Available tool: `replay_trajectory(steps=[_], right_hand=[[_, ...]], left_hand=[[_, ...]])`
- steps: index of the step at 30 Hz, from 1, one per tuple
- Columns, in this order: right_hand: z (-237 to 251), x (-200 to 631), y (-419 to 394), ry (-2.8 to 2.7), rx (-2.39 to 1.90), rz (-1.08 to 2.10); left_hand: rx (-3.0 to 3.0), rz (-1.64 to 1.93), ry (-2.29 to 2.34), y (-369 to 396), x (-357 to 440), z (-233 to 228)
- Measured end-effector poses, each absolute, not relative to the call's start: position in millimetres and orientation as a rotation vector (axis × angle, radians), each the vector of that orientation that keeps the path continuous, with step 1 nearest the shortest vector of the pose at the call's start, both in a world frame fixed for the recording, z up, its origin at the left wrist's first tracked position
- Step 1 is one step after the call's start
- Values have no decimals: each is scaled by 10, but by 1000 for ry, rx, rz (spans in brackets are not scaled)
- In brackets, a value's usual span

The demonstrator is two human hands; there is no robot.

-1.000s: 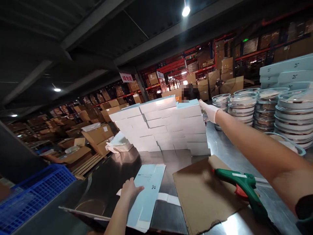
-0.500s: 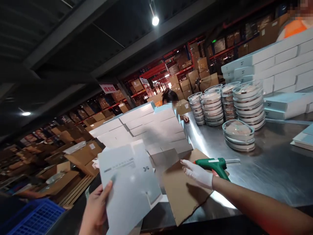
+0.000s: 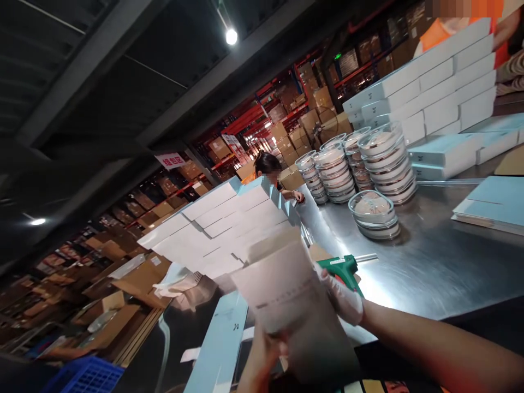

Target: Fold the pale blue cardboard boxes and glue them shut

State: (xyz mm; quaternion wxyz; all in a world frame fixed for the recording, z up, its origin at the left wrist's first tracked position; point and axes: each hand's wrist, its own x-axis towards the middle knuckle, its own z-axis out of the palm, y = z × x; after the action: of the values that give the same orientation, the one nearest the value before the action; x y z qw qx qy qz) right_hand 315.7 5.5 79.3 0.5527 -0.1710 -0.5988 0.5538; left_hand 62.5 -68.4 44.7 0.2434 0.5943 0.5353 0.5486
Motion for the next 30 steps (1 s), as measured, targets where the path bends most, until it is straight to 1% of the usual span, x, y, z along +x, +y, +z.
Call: replay_trajectory(steps=[2,4,10,13,17,19,22,24,27,30], right_hand=[[834,3135,-24,-1382,-362,1398],[904,3159,-69,-1350,-330,1420],[1188,3314,-134,-1540,-253,1253],[1295,3222,-185,-1481,-357,1240],[1307,3023,-216,-1350,-677,1047],[1287,2982,-187,-1344,-688,989],[1243,3062,-48,-1477,-651,984],[1165,3197,100,-1687,-868,900],[919,3415,329,-1915,-1415,734],[609,3556,481,-1913,-1732,761]], left_hand=[[1617,1697,1529,-513,861,418],[1642,1859,1593,-408,1002,367],[1766,1833,1598,-513,837,313],[1836,1874,1607,-599,757,404],[1903,2022,1491,-645,794,455],[1925,2003,1432,-671,787,424],[1985,1960,1499,-721,675,409],[1961,2037,1567,-751,565,470],[1773,2122,1649,-783,453,636],[1646,2140,1628,-790,458,787]])
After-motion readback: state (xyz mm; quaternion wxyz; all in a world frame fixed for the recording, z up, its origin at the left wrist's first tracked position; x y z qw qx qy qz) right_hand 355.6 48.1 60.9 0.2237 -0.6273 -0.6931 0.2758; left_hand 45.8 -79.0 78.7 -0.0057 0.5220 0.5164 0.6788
